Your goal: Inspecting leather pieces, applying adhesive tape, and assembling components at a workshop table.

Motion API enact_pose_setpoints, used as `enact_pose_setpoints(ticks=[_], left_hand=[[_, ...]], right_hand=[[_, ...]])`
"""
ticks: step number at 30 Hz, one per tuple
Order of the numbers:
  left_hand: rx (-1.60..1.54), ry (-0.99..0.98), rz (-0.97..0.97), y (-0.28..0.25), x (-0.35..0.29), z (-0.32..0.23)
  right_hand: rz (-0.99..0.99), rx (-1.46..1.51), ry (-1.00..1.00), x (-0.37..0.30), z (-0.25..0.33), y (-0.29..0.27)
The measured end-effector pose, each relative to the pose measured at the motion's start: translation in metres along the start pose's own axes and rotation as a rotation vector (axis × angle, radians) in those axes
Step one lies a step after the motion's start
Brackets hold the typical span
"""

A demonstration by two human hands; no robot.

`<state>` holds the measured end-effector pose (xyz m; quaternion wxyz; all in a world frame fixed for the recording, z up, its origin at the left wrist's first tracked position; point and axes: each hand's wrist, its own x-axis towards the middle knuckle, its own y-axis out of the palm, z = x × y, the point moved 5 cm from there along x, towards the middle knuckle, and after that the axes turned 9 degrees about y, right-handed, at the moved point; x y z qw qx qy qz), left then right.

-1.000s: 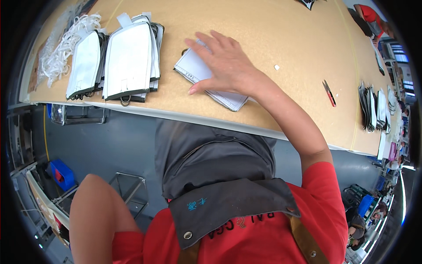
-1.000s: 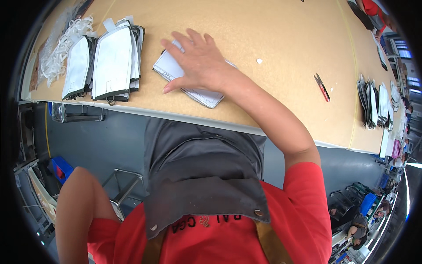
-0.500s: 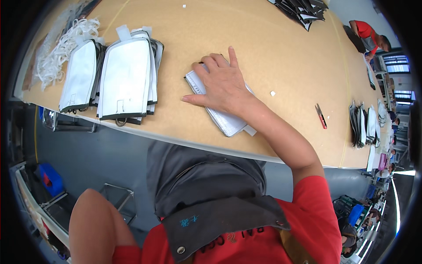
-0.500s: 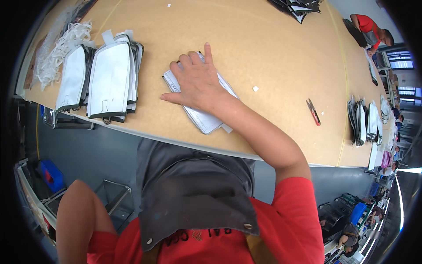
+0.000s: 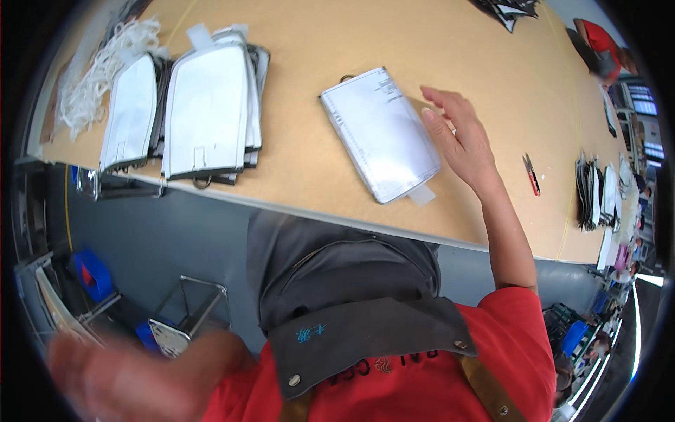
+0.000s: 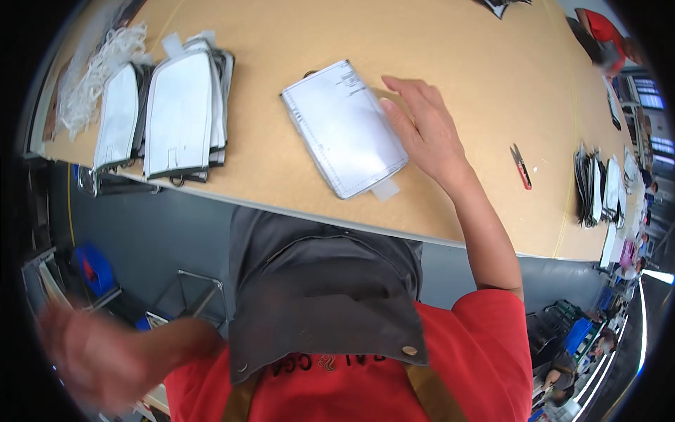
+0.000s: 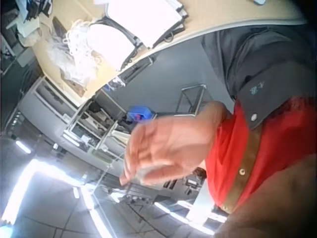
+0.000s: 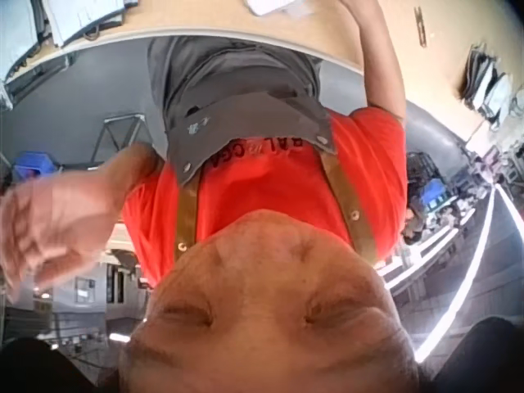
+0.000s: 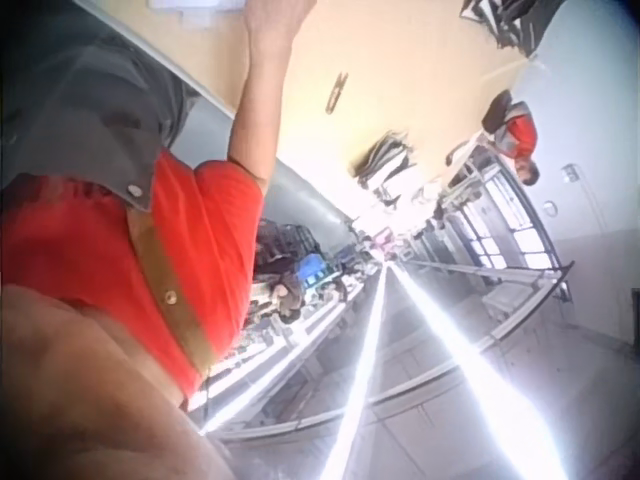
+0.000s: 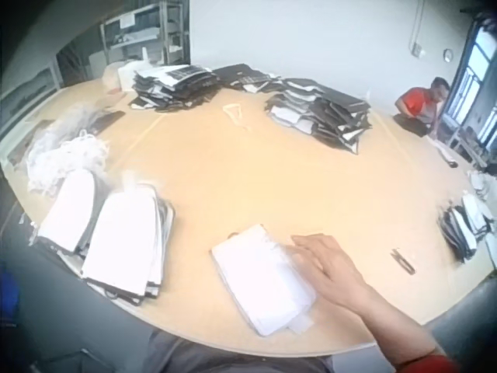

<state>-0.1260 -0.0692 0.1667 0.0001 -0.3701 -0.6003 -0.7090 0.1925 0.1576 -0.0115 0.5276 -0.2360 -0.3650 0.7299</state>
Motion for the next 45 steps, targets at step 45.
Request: enact_pose_setpoints(ticks=[45], left_hand=[[1.129, -0.977, 0.226, -0.173, -0.114, 0.177]], right_hand=[[0.256, 0.635, 0.256, -0.010, 0.004, 0.030]])
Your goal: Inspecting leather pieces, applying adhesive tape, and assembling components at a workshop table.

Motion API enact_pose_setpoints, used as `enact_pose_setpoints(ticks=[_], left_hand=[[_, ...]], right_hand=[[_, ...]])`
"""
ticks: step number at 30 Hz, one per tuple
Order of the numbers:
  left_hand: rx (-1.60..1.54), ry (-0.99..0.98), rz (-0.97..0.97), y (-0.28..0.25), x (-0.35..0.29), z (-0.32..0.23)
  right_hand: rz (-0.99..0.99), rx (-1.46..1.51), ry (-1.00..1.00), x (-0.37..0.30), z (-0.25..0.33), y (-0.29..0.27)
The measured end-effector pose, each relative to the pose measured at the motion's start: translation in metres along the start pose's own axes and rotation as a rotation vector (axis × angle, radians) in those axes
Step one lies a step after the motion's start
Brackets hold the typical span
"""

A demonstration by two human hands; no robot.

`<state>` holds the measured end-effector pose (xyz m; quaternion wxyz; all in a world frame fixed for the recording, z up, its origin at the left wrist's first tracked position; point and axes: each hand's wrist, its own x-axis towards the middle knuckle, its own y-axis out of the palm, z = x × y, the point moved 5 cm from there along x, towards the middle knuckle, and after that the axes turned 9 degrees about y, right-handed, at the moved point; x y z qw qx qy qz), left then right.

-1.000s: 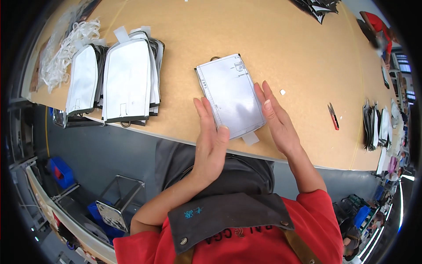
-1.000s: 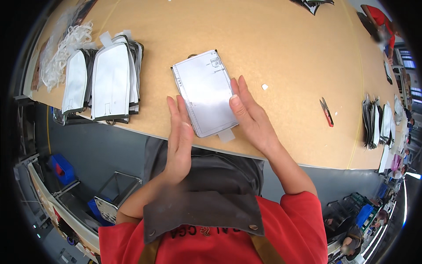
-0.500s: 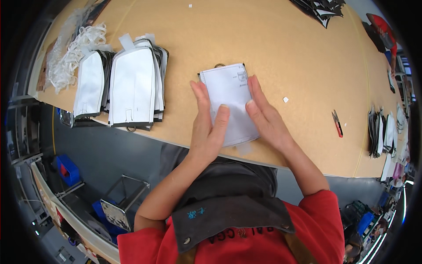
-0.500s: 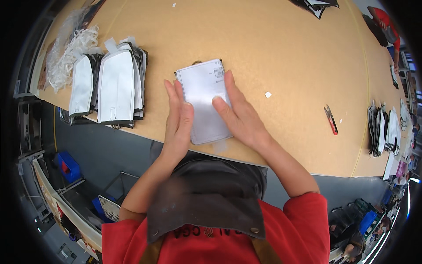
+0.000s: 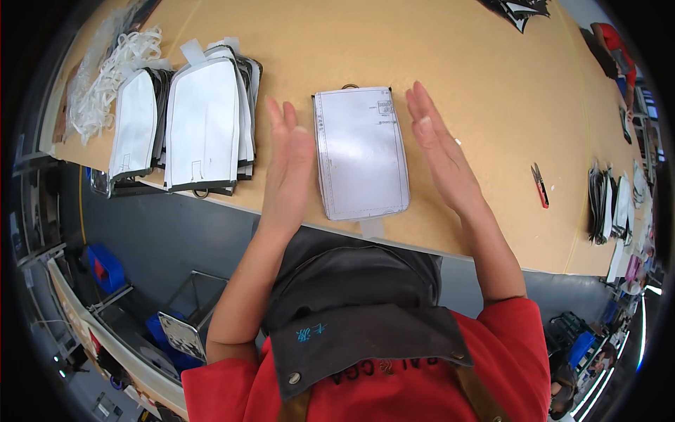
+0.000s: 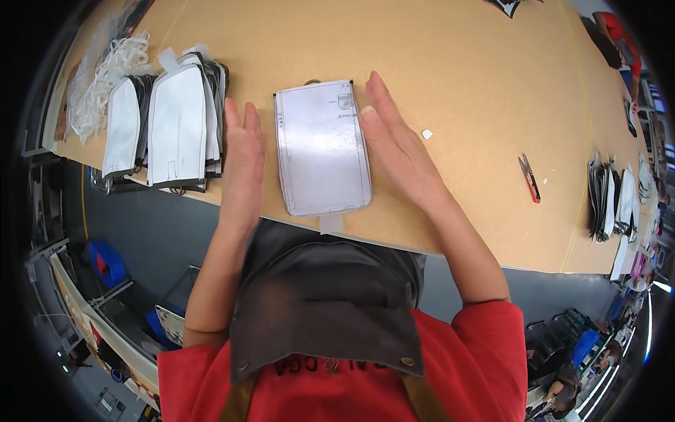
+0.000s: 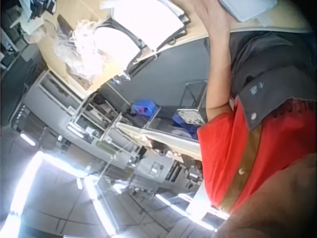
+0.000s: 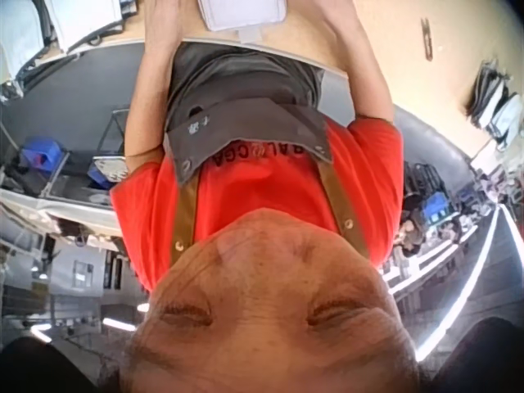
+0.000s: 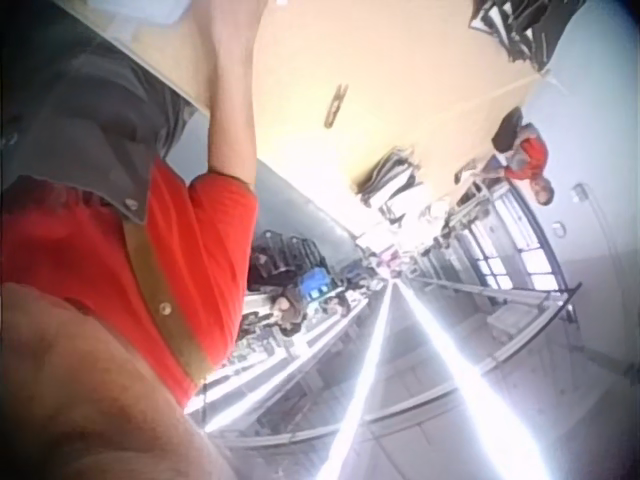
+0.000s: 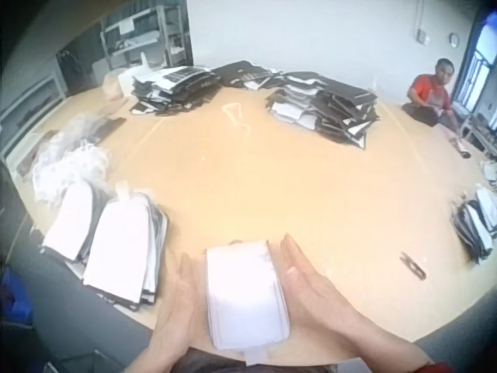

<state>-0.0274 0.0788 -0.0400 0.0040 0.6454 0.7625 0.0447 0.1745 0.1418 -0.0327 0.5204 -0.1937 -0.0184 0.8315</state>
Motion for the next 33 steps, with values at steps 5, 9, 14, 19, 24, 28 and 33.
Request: enact_pose_setpoints(ticks=[5, 9, 14, 19, 24, 28, 33], left_hand=[[-0.159, -0.140, 0.043, -0.005, -0.057, -0.006], [-0.438, -0.209, 0.006, 0.006, -0.066, -0.009], [-0.077, -0.158, 0.122, 0.017, -0.069, -0.009], [-0.047, -0.104, 0.178, 0.024, -0.065, -0.018], [0.354, 0.019, 0.178, 0.009, -0.067, -0.041], [0.750, 0.511, 0.267, 0.007, -0.091, -0.011], [0.869, 0.656, 0.211, 0.013, -0.091, 0.000]], right_hand=[[0.042, -0.247, -0.104, -0.035, -0.001, 0.001], [-0.017, -0.212, -0.003, -0.048, -0.016, 0.011], [-0.006, -0.122, 0.096, -0.063, -0.010, 0.020], [-0.003, -0.066, 0.130, -0.061, -0.011, 0.020], [0.055, -0.241, -0.137, -0.075, -0.006, 0.022], [0.009, -0.782, -0.456, -0.091, -0.001, 0.049], [-0.158, -0.877, -0.608, -0.093, -0.008, 0.064]])
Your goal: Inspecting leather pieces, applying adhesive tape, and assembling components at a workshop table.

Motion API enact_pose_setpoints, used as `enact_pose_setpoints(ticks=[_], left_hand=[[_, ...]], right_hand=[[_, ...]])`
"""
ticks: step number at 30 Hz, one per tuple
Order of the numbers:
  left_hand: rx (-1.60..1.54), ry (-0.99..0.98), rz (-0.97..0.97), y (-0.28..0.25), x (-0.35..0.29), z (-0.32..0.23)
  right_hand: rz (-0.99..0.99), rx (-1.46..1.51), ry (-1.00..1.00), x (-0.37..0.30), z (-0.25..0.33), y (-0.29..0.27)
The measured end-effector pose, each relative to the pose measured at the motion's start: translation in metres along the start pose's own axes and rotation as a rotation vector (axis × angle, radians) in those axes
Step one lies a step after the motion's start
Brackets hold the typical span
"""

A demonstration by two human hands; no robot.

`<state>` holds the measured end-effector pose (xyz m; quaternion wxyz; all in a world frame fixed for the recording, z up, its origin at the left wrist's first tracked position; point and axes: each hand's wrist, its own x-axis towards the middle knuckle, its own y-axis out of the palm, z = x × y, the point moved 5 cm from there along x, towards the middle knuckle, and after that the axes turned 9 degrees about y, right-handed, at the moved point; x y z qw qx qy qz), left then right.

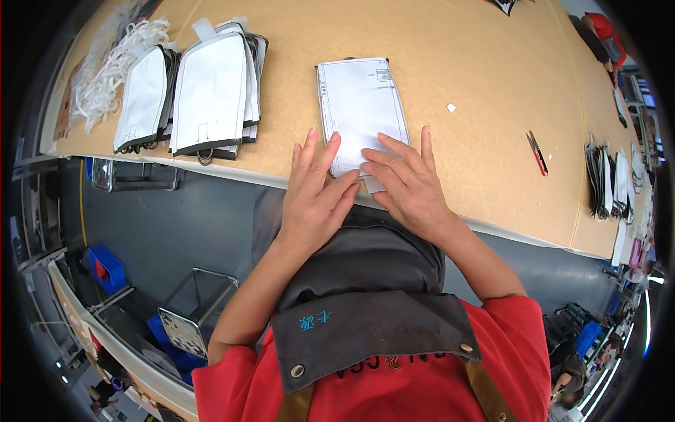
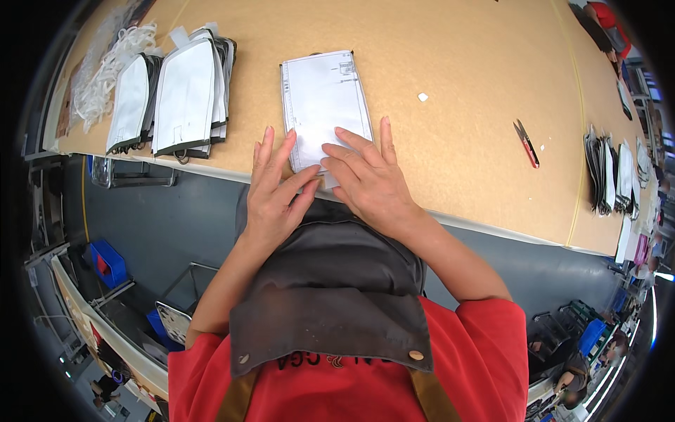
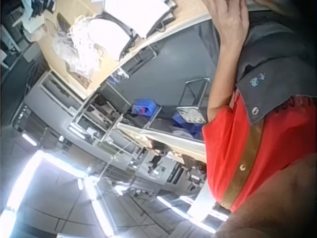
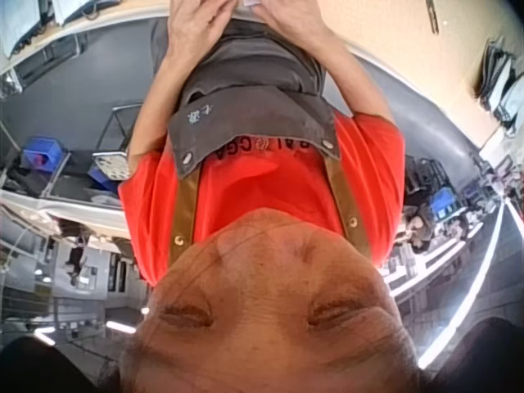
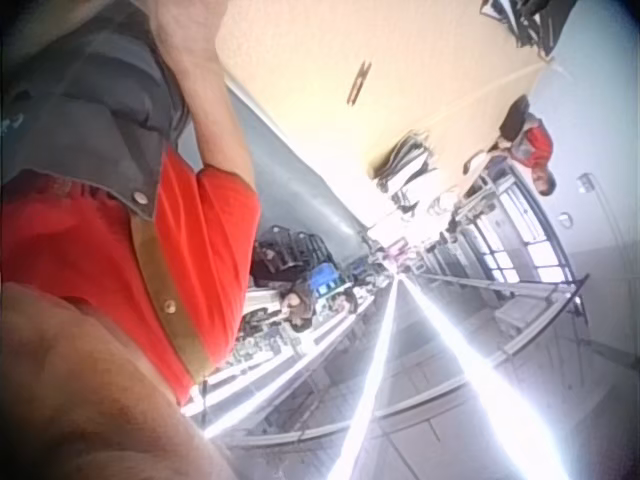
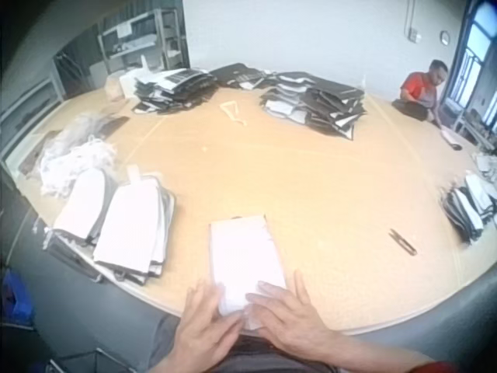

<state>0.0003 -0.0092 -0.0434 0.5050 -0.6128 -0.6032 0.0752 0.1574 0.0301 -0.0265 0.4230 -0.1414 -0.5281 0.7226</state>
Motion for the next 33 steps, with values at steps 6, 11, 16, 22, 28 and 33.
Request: enact_pose_setpoints(ticks=[6, 11, 16, 22, 28, 33], left_hand=[[0.089, 0.014, -0.007, -0.004, 0.009, -0.006], [0.079, -0.039, -0.028, -0.009, 0.009, -0.004], [0.077, -0.189, -0.138, -0.034, -0.010, -0.007], [-0.615, -0.928, -0.114, -0.009, -0.049, 0.010], [-0.617, -0.869, -0.154, -0.005, -0.045, 0.006], [-0.431, -0.655, -0.123, -0.002, -0.044, 0.010]], right_hand=[[-0.175, -0.087, -0.046, 0.001, 0.006, 0.005], [-0.128, -0.077, -0.036, 0.003, 0.009, 0.001], [0.094, 0.201, 0.085, 0.017, -0.013, -0.016], [0.149, 0.038, -0.041, 0.035, -0.007, -0.007], [0.268, -0.102, -0.095, 0.040, -0.004, -0.008], [0.241, -0.141, -0.207, 0.039, 0.001, -0.008]])
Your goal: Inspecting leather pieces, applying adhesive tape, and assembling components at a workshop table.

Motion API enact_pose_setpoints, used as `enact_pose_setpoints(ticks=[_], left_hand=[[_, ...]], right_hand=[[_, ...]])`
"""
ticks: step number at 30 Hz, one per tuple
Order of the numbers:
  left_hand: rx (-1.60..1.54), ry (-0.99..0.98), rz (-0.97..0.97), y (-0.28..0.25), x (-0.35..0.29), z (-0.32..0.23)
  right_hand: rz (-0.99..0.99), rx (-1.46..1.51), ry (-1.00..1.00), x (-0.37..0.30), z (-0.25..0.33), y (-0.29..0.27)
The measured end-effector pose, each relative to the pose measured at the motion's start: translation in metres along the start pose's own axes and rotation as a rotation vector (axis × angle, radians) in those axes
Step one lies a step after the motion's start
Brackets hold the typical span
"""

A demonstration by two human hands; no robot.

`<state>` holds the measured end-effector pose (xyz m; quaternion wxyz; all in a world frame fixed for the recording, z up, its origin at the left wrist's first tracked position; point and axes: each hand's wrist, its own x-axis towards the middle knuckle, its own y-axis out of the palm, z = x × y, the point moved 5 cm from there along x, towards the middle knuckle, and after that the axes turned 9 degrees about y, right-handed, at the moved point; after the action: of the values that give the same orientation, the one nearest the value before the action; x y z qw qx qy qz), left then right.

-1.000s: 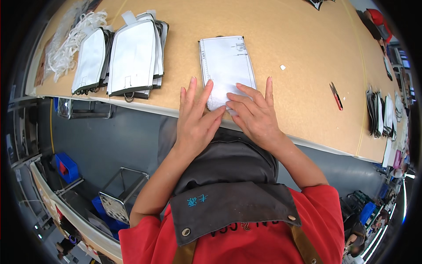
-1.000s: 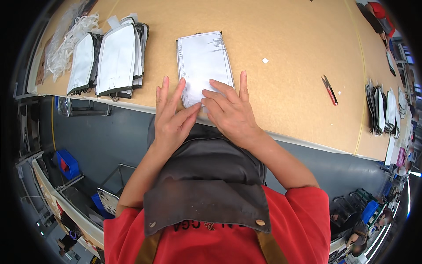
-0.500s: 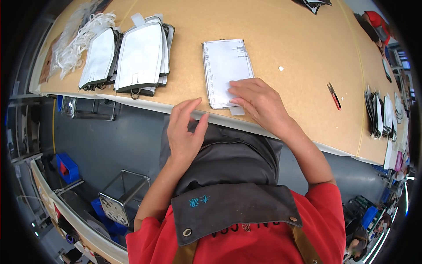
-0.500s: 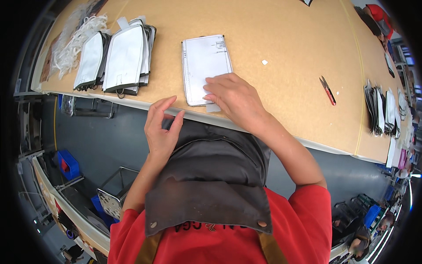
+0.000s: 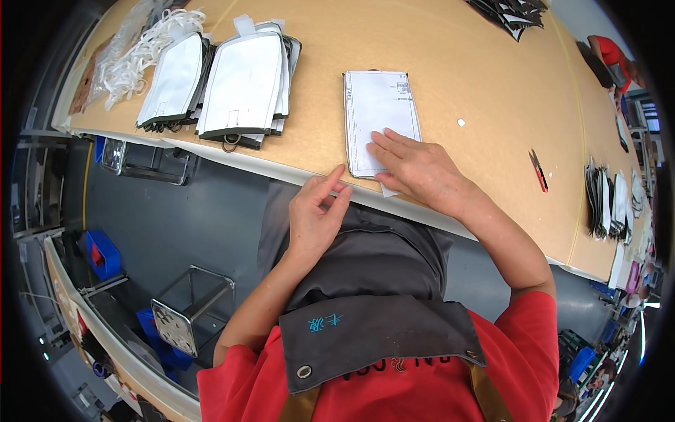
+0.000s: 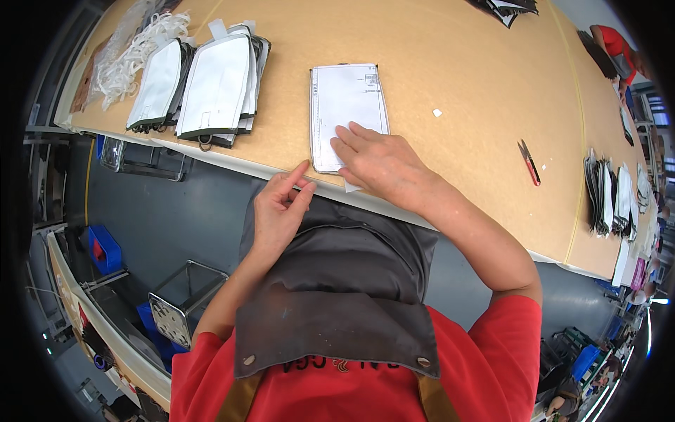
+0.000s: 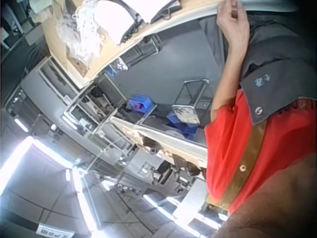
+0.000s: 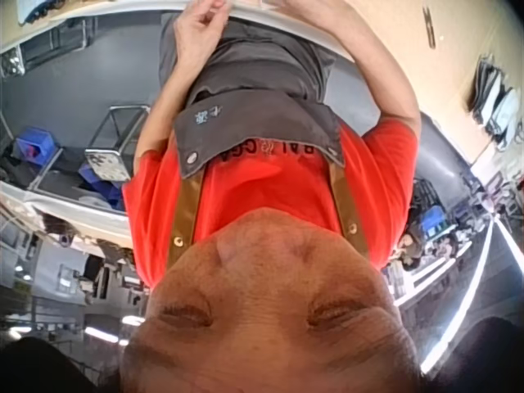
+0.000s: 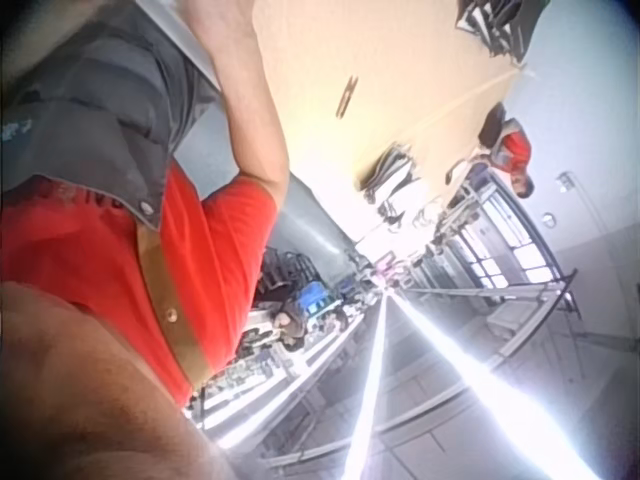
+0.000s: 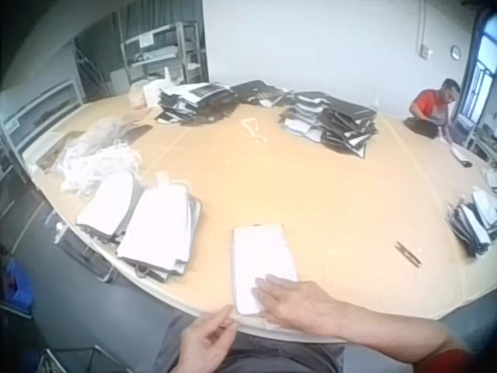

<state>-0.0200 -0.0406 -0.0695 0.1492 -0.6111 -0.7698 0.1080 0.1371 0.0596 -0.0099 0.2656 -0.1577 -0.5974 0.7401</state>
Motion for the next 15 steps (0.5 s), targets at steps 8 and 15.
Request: enact_pose_setpoints(ticks=[8, 15], left_hand=[[0.102, 0.100, 0.009, 0.004, 0.002, -0.011], [0.155, 0.105, 0.016, 0.002, 0.000, -0.019]], right_hand=[[0.009, -0.065, -0.021, 0.004, 0.004, 0.000], [0.009, -0.280, -0.158, 0.005, 0.015, 0.009]])
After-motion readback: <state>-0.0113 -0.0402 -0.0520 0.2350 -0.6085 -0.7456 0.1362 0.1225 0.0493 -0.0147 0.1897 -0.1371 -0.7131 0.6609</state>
